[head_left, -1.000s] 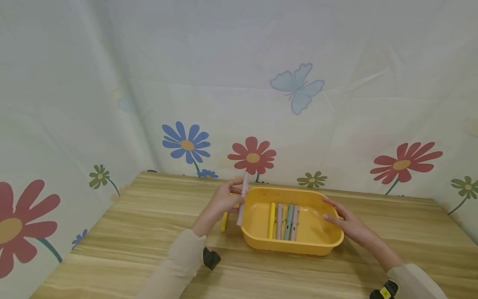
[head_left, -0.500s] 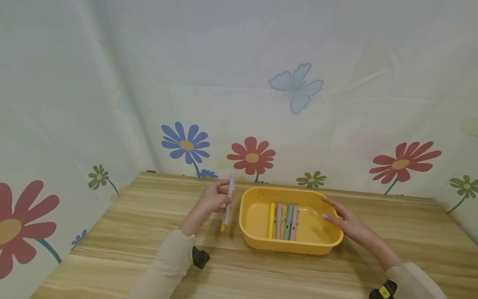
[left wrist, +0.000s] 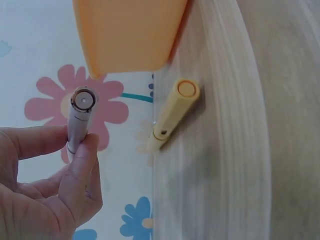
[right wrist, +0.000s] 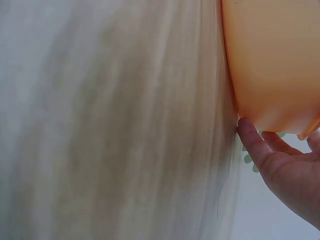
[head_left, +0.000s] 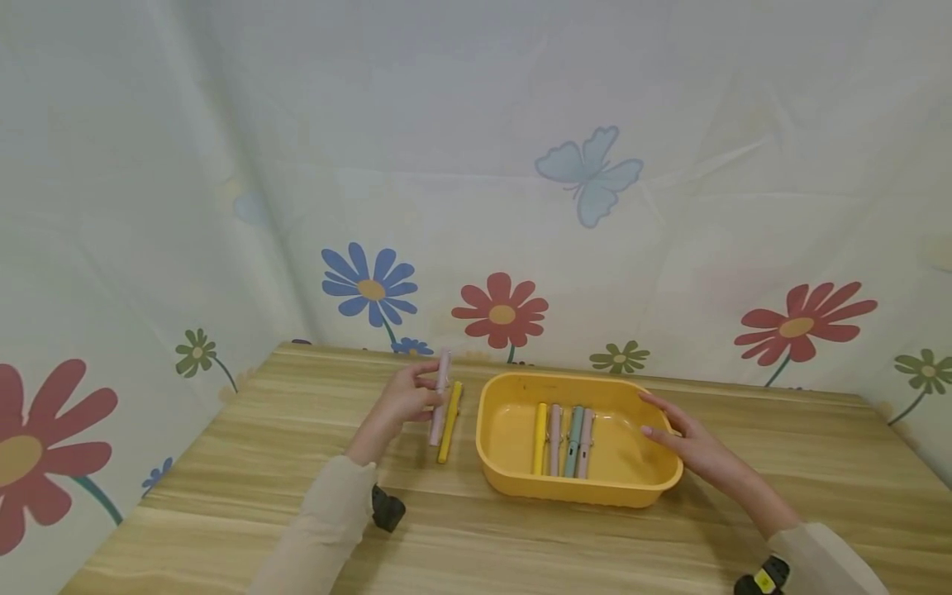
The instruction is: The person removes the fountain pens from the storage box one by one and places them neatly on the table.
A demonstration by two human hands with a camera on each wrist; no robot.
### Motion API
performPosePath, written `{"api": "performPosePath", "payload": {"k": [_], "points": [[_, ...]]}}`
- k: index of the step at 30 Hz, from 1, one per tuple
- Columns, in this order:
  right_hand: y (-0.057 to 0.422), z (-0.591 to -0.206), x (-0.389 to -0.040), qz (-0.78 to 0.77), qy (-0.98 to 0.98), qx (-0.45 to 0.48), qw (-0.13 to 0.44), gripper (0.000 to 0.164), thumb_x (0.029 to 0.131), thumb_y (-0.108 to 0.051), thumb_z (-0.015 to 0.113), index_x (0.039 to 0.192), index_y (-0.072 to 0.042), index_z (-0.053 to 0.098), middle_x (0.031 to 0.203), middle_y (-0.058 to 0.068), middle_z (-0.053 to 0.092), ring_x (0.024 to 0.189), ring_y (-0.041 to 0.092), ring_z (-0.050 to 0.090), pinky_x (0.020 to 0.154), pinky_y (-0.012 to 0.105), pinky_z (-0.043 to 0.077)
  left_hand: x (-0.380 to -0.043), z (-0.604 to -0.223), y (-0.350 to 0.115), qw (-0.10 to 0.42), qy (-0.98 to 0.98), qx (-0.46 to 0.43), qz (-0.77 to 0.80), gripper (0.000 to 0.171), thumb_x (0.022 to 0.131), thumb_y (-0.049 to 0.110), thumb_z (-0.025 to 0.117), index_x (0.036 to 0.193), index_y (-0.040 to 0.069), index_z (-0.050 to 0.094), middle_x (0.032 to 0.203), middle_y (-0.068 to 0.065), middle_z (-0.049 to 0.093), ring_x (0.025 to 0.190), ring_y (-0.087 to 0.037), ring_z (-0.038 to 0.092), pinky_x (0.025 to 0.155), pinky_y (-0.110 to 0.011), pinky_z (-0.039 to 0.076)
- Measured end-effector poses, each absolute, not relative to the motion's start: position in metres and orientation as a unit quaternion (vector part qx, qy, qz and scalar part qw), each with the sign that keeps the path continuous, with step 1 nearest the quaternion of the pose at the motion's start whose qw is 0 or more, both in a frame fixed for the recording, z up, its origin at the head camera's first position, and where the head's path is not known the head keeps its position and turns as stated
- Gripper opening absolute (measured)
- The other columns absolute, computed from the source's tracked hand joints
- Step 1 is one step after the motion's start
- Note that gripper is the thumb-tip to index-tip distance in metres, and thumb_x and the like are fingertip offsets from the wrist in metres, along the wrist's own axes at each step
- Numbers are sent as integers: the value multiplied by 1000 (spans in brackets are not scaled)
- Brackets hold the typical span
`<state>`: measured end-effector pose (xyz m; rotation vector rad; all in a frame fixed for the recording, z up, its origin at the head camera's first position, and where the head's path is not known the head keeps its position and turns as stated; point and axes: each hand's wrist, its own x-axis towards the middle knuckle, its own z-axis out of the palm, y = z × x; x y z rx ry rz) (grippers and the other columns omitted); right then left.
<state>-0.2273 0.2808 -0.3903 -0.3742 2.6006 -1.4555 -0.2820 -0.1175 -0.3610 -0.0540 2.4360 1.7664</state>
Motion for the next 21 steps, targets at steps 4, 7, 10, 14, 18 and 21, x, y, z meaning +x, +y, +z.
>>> {"api": "performPosePath", "payload": {"k": [4, 7, 10, 14, 18, 21], "points": [[281, -391, -227, -483, 864, -124, 69, 62, 93, -29, 50, 144, -9, 22, 148, 24, 11, 130, 49, 13, 97, 60, 30, -284, -364, -123, 66, 808, -11, 586, 55, 79, -6, 58, 132, 3, 44, 108, -22, 54, 85, -25, 58, 73, -42, 53], [281, -391, -227, -484, 863, -125, 68, 61, 93, -28, 50, 144, -9, 23, 148, 24, 11, 130, 49, 13, 97, 60, 30, -286, -367, -126, 68, 809, -4, 584, 54, 80, -6, 58, 132, 2, 44, 109, -23, 54, 84, -25, 58, 74, -43, 53], [281, -391, -228, -484, 863, -127, 67, 61, 93, -28, 50, 144, -8, 23, 148, 24, 11, 130, 49, 13, 97, 61, 29, -288, -370, -129, 73, 810, 4, 582, 53, 80, -6, 57, 132, 0, 43, 110, -24, 53, 85, -25, 58, 74, -42, 53], [281, -391, -228, -480, 865, -126, 66, 62, 93, -28, 50, 144, -8, 23, 148, 25, 12, 130, 50, 13, 97, 61, 28, -289, -373, -131, 80, 811, 5, 580, 54, 79, -8, 57, 131, -2, 43, 109, -25, 54, 84, -27, 59, 70, -39, 54], [281, -391, -227, -477, 868, -125, 65, 62, 93, -29, 50, 144, -8, 23, 148, 25, 13, 130, 49, 15, 96, 60, 30, -290, -376, -133, 87, 811, 12, 579, 53, 79, -9, 56, 130, -4, 43, 108, -27, 54, 86, -32, 60, 67, -37, 54], [281, -390, -227, -477, 868, -125, 67, 61, 93, -29, 50, 144, -9, 23, 147, 25, 13, 130, 49, 16, 96, 59, 32, -293, -379, -133, 91, 813, 14, 576, 52, 79, -9, 56, 129, -5, 44, 108, -27, 55, 86, -31, 60, 65, -37, 54]]}}
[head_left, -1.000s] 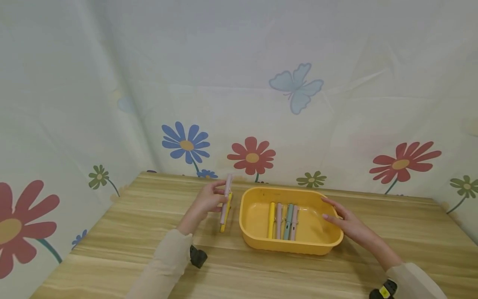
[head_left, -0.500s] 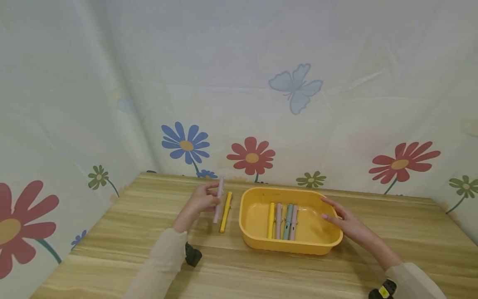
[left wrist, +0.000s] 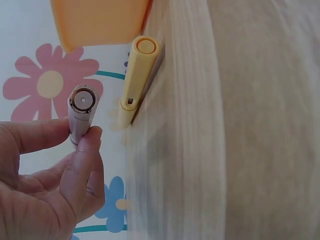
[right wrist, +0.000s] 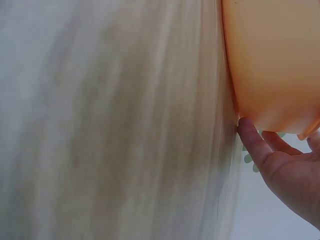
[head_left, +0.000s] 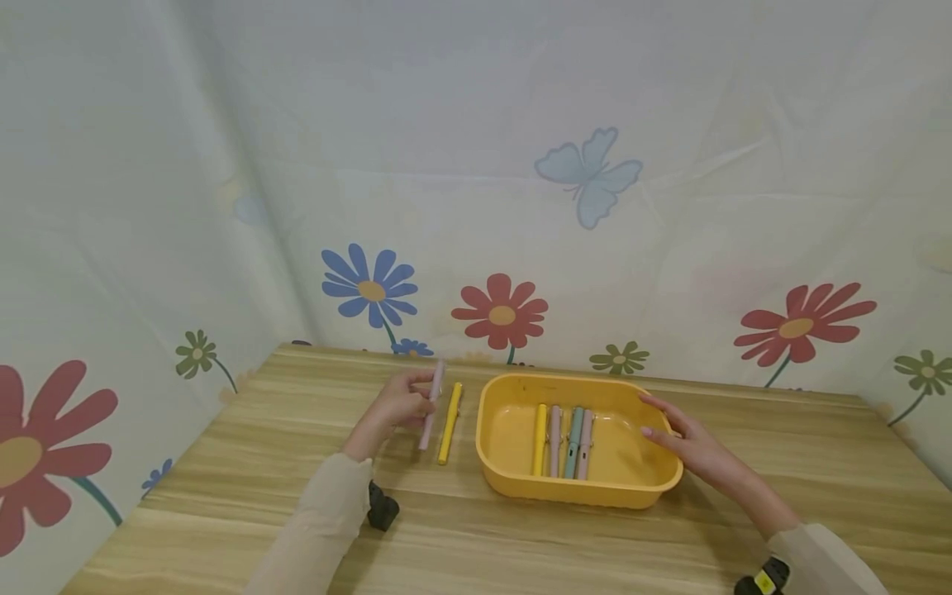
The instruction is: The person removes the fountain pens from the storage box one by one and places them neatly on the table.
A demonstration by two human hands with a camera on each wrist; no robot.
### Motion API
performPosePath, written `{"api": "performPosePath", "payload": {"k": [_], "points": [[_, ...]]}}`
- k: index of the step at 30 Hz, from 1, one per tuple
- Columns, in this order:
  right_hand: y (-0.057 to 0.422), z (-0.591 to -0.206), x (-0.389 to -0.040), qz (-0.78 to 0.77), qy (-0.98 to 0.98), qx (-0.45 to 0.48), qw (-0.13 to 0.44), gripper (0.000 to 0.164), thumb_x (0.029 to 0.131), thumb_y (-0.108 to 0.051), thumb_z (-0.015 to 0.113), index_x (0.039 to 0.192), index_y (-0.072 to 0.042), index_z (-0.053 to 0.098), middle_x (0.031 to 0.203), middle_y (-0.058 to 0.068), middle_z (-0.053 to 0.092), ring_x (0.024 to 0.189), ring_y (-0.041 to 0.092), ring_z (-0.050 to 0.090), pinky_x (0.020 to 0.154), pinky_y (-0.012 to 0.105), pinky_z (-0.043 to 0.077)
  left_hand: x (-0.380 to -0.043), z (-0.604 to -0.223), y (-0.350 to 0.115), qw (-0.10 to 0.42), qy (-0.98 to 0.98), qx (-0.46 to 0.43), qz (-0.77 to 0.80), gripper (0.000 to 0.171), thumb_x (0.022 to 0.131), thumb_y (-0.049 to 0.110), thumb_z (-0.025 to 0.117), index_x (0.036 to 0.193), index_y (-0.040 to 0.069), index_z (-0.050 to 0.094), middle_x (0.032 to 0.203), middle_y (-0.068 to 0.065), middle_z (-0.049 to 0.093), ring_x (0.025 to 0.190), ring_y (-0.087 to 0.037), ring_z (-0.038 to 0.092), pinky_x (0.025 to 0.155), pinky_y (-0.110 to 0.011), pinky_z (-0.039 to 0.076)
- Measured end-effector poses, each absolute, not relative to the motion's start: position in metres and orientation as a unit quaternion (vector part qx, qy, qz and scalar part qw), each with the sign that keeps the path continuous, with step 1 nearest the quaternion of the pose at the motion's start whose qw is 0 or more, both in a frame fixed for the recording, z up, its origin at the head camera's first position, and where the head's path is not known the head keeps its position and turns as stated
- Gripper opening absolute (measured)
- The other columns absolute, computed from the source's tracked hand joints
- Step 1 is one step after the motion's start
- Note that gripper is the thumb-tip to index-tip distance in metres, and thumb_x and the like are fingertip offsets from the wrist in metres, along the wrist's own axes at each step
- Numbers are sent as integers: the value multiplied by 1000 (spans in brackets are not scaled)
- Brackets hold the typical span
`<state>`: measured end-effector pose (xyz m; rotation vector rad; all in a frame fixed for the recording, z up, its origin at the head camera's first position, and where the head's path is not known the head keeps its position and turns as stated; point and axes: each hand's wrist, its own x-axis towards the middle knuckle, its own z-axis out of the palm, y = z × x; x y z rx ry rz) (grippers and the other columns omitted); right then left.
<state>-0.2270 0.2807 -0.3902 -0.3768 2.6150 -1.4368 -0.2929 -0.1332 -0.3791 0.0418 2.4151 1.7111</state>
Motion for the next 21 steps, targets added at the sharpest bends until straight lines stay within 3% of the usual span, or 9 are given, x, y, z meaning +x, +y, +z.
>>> {"api": "performPosePath", "payload": {"k": [6, 14, 21], "points": [[281, -390, -227, -478, 867, -122, 69, 61, 93, -29, 50, 144, -9, 23, 148, 25, 12, 129, 50, 15, 96, 60, 32, -296, -386, -133, 97, 828, -2, 552, 53, 76, -9, 57, 128, -5, 46, 106, -24, 58, 77, -21, 59, 63, -33, 54], [281, -391, -227, -480, 866, -120, 68, 61, 93, -29, 50, 144, -9, 24, 147, 25, 13, 129, 50, 16, 96, 59, 32, -295, -387, -129, 118, 844, -23, 522, 52, 76, -8, 57, 127, -4, 47, 115, -24, 55, 85, -23, 58, 68, -36, 54], [280, -390, -227, -482, 866, -114, 72, 62, 93, -30, 50, 144, -10, 23, 148, 24, 11, 130, 50, 15, 96, 59, 32, -299, -388, -127, 120, 848, -37, 515, 50, 76, -8, 55, 126, -2, 50, 109, -20, 54, 79, -21, 56, 65, -33, 53]]}}
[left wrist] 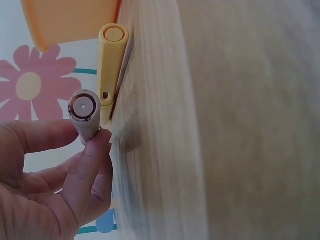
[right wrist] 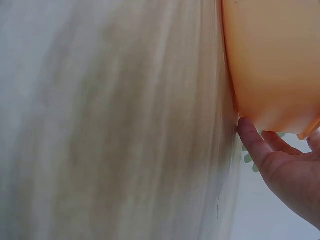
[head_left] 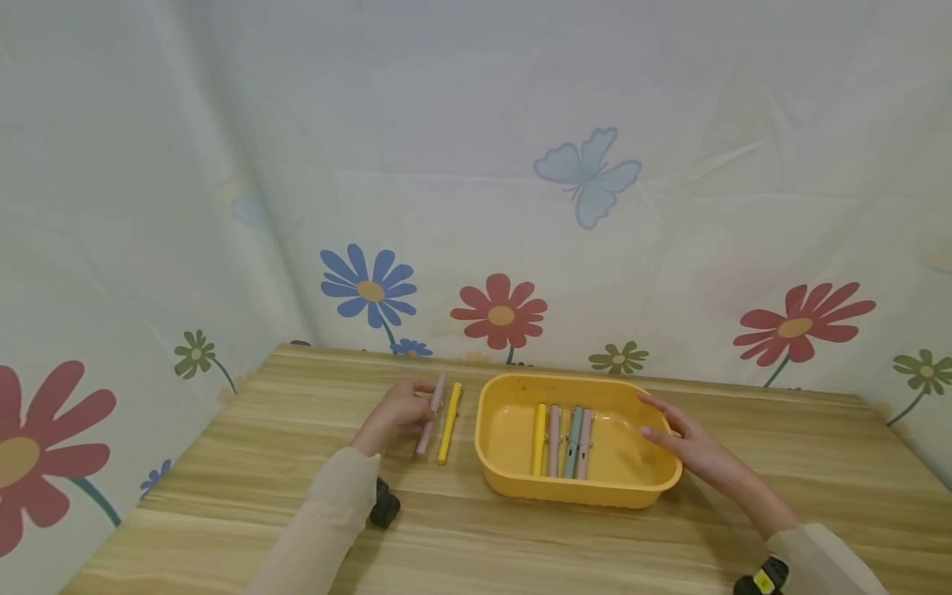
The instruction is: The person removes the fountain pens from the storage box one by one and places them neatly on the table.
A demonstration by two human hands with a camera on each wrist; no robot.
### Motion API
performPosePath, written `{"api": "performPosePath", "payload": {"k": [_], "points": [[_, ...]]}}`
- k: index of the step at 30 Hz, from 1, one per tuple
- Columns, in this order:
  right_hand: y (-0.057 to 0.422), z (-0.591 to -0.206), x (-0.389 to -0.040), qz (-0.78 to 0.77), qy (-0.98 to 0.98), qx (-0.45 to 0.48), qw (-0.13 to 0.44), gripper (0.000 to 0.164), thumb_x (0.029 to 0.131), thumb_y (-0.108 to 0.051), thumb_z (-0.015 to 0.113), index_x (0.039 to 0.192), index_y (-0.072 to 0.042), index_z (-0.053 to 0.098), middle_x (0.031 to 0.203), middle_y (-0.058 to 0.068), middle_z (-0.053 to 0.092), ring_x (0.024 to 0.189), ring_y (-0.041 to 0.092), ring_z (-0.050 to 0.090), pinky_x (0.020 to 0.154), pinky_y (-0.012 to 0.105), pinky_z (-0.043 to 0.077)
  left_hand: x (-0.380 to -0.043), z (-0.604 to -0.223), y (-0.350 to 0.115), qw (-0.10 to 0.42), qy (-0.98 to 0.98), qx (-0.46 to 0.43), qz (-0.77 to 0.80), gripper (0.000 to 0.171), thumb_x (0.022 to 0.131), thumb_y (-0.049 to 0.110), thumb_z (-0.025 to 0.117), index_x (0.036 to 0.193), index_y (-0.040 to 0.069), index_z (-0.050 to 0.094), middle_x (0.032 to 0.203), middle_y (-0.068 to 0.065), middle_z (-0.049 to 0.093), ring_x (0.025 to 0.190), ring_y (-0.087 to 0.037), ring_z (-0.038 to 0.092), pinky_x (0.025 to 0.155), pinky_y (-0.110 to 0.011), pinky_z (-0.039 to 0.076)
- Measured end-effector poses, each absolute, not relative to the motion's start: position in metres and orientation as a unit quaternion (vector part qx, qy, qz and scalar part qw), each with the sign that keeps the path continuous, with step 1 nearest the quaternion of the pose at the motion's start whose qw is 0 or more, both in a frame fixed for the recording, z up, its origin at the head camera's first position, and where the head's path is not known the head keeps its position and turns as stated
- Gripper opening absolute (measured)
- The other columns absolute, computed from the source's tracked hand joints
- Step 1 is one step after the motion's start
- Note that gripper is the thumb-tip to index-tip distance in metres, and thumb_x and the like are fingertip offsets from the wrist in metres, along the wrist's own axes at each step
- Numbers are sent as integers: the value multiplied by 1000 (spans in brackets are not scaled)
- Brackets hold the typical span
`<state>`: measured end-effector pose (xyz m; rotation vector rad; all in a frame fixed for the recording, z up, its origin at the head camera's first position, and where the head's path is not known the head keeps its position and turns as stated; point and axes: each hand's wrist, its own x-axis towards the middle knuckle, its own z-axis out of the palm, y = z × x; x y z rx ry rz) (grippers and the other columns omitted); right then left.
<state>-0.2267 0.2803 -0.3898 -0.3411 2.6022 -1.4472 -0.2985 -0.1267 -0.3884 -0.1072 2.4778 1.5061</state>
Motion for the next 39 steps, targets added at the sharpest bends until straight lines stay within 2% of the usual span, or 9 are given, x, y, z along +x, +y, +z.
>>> {"api": "performPosePath", "payload": {"k": [4, 8, 11, 17, 22, 26, 33, 39], "points": [[279, -389, -226, -482, 866, -112, 74, 62, 93, -30, 50, 144, -10, 23, 148, 24, 11, 130, 49, 14, 96, 60, 31, -298, -388, -126, 117, 848, -38, 516, 51, 74, -8, 54, 124, -3, 50, 106, -19, 56, 75, -20, 56, 61, -30, 52], [279, -388, -226, -483, 865, -112, 74, 62, 93, -30, 50, 144, -9, 23, 148, 25, 11, 130, 49, 14, 97, 60, 30, -298, -386, -124, 118, 851, -42, 510, 52, 73, -8, 55, 124, -3, 50, 106, -19, 56, 75, -20, 56, 62, -31, 52], [279, -387, -225, -482, 866, -112, 74, 62, 92, -30, 50, 144, -9, 23, 148, 25, 11, 130, 49, 14, 97, 59, 30, -298, -387, -123, 117, 855, -49, 504, 52, 72, -8, 55, 124, -3, 50, 108, -19, 56, 75, -20, 57, 62, -32, 53], [279, -388, -226, -483, 865, -114, 73, 62, 93, -30, 50, 144, -9, 23, 148, 25, 11, 130, 49, 15, 97, 58, 31, -299, -388, -122, 111, 873, -53, 473, 56, 70, -8, 56, 125, -2, 49, 114, -18, 54, 69, -19, 56, 55, -28, 50], [279, -389, -226, -487, 862, -120, 70, 61, 93, -29, 50, 144, -8, 24, 148, 25, 11, 130, 49, 14, 97, 58, 31, -299, -388, -122, 113, 878, -52, 461, 56, 70, -8, 57, 125, -3, 49, 113, -19, 54, 67, -19, 55, 53, -28, 50], [279, -389, -226, -487, 862, -120, 72, 61, 93, -29, 50, 144, -8, 23, 148, 25, 11, 130, 49, 14, 97, 58, 31, -298, -387, -122, 111, 886, -43, 447, 52, 71, -6, 58, 122, -4, 51, 110, -17, 56, 66, -19, 56, 53, -28, 50], [280, -389, -226, -483, 865, -118, 73, 61, 93, -30, 50, 144, -9, 23, 148, 25, 11, 130, 49, 15, 97, 58, 32, -298, -386, -122, 118, 892, -37, 436, 45, 72, -7, 57, 117, -7, 54, 89, -14, 58, 65, -18, 56, 52, -27, 51], [280, -389, -227, -480, 867, -116, 73, 62, 93, -31, 50, 144, -9, 23, 148, 25, 11, 130, 49, 16, 97, 58, 32, -299, -389, -124, 119, 898, -40, 422, 42, 75, -1, 58, 117, -6, 53, 94, -14, 59, 68, -20, 58, 52, -29, 52]]}}
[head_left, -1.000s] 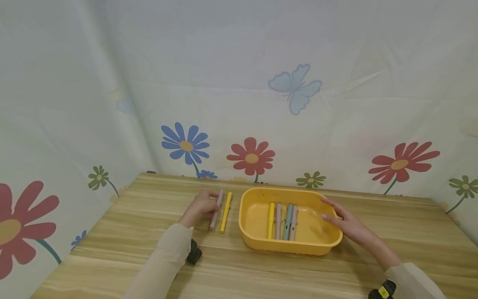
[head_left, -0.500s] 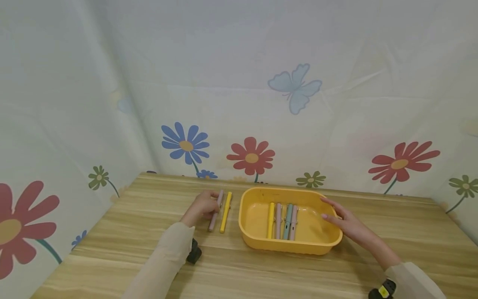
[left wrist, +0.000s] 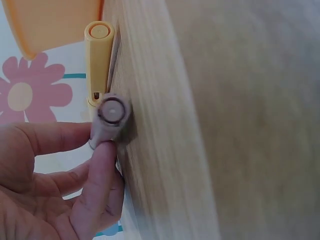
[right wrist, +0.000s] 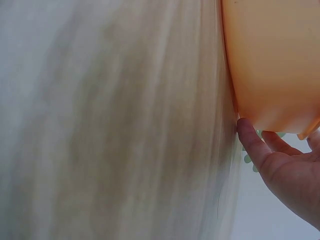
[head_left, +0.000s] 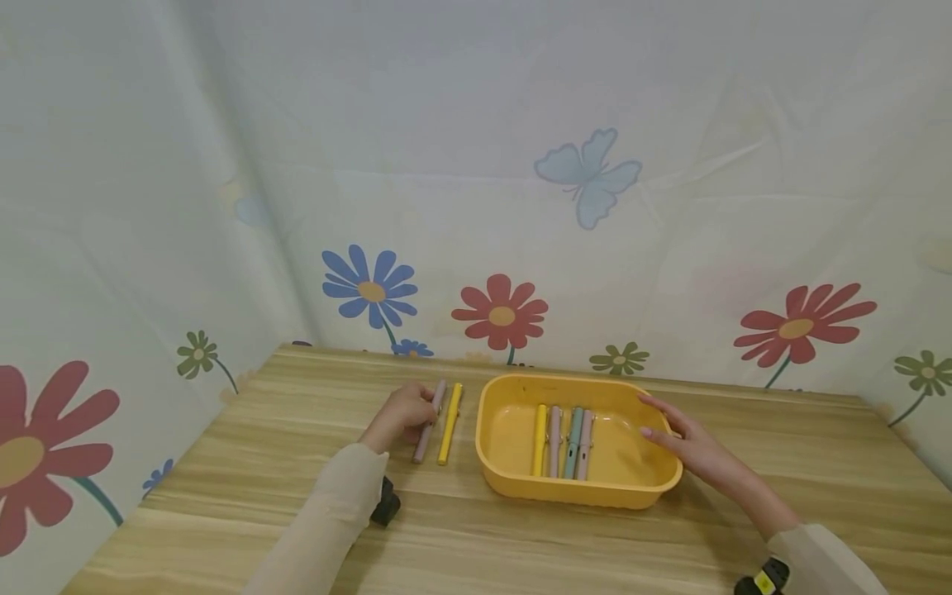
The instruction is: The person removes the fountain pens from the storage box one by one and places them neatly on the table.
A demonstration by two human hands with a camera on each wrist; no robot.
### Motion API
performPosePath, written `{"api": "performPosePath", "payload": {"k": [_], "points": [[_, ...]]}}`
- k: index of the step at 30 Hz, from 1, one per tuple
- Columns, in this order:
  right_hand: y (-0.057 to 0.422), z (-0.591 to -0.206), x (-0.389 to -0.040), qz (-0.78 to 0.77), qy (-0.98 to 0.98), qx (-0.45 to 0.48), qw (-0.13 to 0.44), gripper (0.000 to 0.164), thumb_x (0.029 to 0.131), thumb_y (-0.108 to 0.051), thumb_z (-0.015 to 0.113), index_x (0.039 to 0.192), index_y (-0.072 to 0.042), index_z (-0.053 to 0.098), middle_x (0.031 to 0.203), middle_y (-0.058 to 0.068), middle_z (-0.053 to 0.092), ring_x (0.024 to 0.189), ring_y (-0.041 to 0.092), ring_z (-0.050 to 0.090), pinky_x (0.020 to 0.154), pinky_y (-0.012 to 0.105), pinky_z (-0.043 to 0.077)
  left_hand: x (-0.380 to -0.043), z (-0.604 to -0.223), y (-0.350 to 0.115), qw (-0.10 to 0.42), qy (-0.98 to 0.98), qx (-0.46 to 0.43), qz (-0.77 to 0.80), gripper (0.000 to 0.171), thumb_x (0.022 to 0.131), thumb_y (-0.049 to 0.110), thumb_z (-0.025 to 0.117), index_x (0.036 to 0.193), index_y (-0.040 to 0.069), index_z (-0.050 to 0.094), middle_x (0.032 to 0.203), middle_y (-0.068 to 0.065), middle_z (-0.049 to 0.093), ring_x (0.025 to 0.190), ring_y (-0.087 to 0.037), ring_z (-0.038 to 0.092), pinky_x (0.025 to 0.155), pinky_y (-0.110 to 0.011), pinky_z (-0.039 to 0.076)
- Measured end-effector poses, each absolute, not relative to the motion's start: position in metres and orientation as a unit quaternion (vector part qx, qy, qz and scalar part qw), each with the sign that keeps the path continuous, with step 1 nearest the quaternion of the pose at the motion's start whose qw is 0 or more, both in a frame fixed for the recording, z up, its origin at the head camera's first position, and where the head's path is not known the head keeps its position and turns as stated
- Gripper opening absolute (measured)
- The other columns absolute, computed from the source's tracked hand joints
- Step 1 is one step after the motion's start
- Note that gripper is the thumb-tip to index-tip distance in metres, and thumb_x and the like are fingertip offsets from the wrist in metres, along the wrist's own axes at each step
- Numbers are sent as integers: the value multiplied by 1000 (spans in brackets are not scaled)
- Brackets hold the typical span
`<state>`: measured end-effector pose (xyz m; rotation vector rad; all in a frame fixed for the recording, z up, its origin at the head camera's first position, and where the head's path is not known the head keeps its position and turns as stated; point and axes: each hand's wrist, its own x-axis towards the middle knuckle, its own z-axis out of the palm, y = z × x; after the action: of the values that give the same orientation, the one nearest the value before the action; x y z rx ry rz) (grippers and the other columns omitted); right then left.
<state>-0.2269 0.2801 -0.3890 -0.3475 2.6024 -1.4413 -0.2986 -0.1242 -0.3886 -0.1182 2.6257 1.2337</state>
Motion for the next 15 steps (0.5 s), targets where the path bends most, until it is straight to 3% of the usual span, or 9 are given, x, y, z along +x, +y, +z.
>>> {"api": "performPosePath", "payload": {"k": [15], "points": [[280, -389, -227, -485, 863, -112, 79, 62, 93, -31, 50, 144, -10, 22, 148, 25, 10, 130, 49, 14, 97, 59, 31, -296, -387, -127, 127, 885, -52, 444, 44, 76, -1, 59, 119, -5, 50, 96, -16, 57, 72, -22, 58, 54, -31, 52]]}}
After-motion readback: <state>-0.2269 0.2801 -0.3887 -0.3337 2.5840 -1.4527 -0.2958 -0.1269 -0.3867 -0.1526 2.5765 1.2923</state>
